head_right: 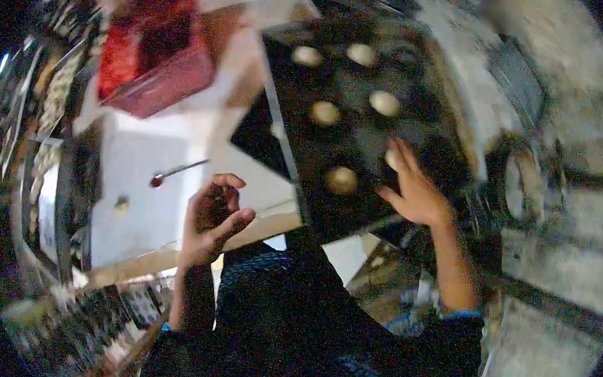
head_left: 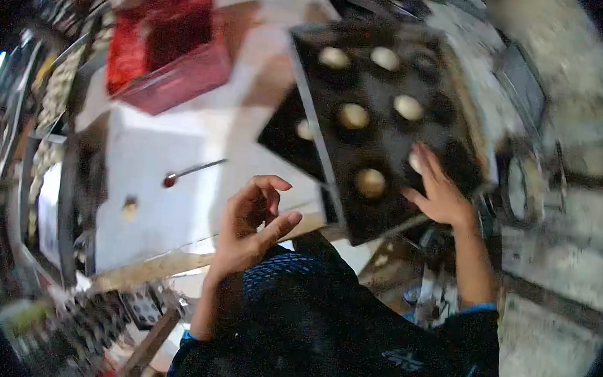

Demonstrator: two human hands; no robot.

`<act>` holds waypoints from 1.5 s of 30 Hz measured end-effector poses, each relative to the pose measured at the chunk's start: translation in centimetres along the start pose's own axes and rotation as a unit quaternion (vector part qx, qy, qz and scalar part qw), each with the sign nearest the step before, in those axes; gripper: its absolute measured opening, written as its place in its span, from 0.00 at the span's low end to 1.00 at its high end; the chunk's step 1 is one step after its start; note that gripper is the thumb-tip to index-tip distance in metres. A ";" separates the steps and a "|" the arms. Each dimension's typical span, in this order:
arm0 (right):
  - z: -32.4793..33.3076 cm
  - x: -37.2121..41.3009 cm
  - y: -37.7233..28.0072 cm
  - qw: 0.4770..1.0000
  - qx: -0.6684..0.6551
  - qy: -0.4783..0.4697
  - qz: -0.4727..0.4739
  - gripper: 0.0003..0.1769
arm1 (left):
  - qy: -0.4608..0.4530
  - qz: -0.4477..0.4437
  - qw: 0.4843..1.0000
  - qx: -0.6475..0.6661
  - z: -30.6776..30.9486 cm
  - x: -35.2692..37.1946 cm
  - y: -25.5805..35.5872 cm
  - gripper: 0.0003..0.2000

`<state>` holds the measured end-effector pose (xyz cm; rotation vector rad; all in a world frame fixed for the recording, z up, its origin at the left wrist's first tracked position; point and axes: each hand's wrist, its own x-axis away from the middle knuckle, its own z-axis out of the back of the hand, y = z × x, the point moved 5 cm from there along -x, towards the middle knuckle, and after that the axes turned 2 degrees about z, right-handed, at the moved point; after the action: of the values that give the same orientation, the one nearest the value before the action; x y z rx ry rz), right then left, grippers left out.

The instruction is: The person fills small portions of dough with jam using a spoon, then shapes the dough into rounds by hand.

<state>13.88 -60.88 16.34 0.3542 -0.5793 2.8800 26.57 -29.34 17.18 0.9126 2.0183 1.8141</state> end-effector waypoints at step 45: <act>-7.8 11.4 -31.7 0.820 -0.411 0.354 0.181 0.24 | 0.141 -0.323 0.919 -0.176 2.3 20.7 1.8 0.17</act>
<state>8.58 -27.51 23.72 -0.9888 -1.7005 2.4049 12.69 -14.77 22.74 -0.1292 1.7422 1.8677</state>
